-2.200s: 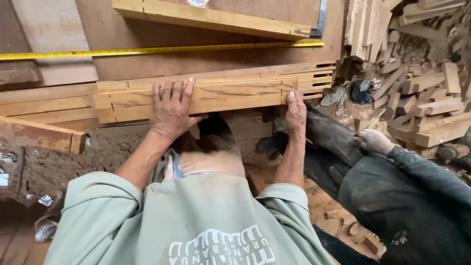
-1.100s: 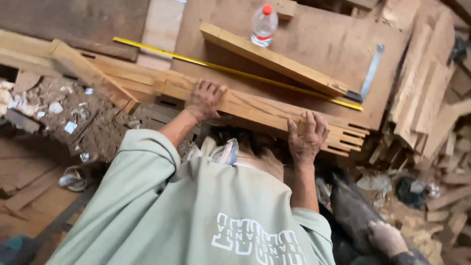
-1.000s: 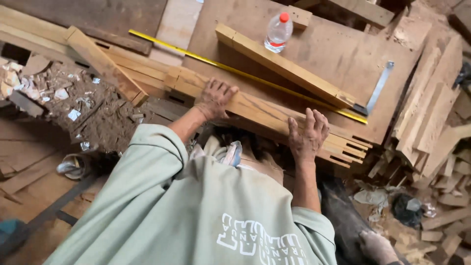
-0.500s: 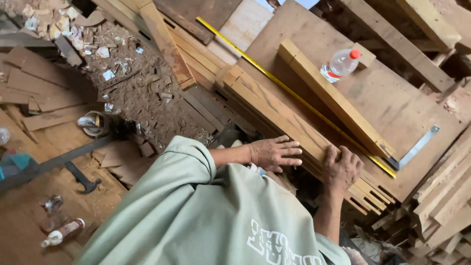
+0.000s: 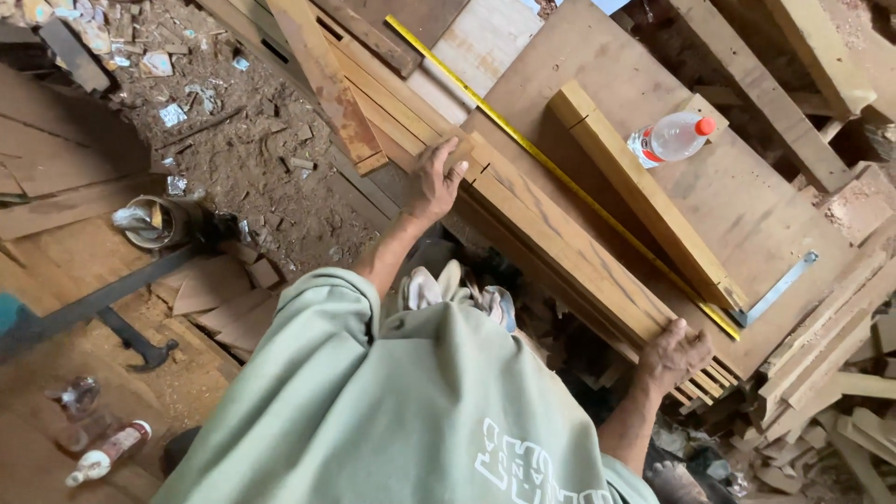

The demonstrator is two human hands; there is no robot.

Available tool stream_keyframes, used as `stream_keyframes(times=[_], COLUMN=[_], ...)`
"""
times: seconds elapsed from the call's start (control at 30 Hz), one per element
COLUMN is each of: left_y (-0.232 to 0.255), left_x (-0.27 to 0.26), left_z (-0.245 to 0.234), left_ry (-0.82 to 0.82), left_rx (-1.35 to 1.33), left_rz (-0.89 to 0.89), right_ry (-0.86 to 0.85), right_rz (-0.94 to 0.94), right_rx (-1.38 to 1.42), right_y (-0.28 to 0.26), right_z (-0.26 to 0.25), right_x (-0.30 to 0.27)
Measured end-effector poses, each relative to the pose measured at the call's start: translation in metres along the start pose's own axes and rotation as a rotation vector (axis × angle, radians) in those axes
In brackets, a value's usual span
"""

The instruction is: Measuring wooden boards with a tape measure and marking them with a pencil and a square for cutting.

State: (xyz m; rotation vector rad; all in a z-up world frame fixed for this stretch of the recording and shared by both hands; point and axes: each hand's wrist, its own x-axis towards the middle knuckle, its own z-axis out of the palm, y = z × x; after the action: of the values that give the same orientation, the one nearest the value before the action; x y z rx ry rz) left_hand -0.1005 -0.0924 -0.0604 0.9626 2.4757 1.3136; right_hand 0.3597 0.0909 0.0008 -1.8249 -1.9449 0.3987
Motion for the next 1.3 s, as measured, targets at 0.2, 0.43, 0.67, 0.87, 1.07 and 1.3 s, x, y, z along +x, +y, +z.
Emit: stream_keyframes(times=[0.2, 0.43, 0.67, 0.87, 1.07, 1.3], left_y=[0.01, 0.02, 0.019, 0.027, -0.005, 0.013], left_x=[0.016, 0.014, 0.016, 0.016, 0.013, 0.025], left_z=[-0.007, -0.015, -0.015, -0.033, -0.015, -0.044], left_ry=[-0.155, -0.174, -0.195, -0.181, -0.204, -0.309], left_rx=[-0.182, -0.361, -0.365, -0.33, -0.269, -0.197], left_rz=[-0.048, -0.182, -0.269, -0.198, 0.022, 0.0], right_ry=[0.055, 0.067, 0.072, 0.055, 0.136, 0.104], right_rz=[0.058, 0.131, 0.184, 0.203, 0.43, 0.631], right_rx=[-0.009, 0.006, -0.061, -0.004, 0.071, 0.847], right_y=[0.026, 0.033, 0.029, 0.026, 0.143, 0.067], right_z=[0.02, 0.019, 0.021, 0.021, 0.044, 0.005], right_x=[0.005, 0.005, 0.009, 0.002, 0.025, 0.001])
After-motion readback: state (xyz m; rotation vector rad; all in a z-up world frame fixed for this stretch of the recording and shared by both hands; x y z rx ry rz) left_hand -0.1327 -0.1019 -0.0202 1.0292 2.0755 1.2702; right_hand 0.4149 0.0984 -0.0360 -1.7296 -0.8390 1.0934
